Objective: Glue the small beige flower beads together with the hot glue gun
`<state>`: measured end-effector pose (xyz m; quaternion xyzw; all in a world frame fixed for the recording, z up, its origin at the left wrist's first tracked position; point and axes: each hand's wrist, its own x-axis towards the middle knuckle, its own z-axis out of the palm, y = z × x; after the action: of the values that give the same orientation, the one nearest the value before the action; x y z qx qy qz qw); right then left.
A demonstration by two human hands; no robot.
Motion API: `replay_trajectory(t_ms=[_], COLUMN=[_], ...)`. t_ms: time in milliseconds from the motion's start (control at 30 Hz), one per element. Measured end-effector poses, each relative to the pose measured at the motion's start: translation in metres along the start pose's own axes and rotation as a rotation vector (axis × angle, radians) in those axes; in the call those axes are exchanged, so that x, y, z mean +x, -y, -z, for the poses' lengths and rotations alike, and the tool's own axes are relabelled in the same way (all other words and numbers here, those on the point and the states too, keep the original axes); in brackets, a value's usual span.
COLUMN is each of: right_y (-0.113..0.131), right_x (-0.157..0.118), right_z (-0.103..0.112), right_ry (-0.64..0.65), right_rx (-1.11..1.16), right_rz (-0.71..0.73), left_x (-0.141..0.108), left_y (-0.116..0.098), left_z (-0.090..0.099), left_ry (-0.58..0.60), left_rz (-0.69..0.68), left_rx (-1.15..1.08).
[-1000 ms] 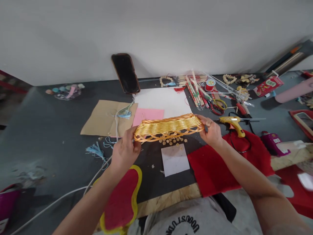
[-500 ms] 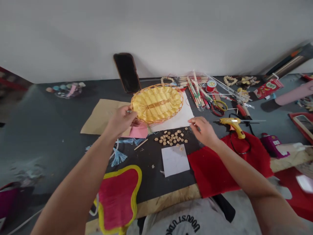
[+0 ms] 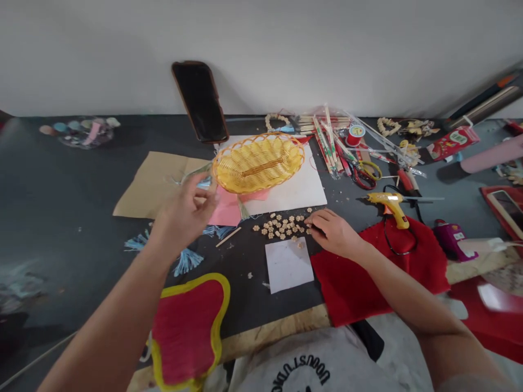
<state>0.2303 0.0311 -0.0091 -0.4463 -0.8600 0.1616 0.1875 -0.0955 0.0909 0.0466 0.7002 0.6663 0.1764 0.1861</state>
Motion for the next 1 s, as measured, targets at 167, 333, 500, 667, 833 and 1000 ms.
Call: replay_trajectory(t_ms=[167, 333, 500, 667, 833, 1000], right_y=[0.006, 0.004, 0.003, 0.007, 0.007, 0.001], right_x=[-0.004, -0.005, -0.005, 0.003, 0.006, 0.0], right_z=[-0.003, -0.002, 0.005, 0.006, 0.01, 0.015], right_ry=[-0.035, -0.054, -0.038, -0.011, 0.024, 0.031], right_rx=[-0.062, -0.133, -0.093, -0.098, -0.112, -0.083], right_rz=[0.009, -0.034, -0.077, -0.063, -0.046, -0.07], left_x=[-0.059, -0.085, -0.087, -0.088, -0.087, -0.087], left_y=[-0.025, -0.036, -0.032, -0.028, -0.026, -0.027], left_z=[-0.021, -0.058, -0.07, -0.074, -0.074, -0.073], left_ry=[-0.093, 0.016, 0.094, 0.175, 0.217, 0.159], left_rz=[-0.419, -0.885, -0.969, -0.966, -0.948, -0.959], left_rx=[0.143, 0.085, 0.068, 0.045, 0.037, 0.035])
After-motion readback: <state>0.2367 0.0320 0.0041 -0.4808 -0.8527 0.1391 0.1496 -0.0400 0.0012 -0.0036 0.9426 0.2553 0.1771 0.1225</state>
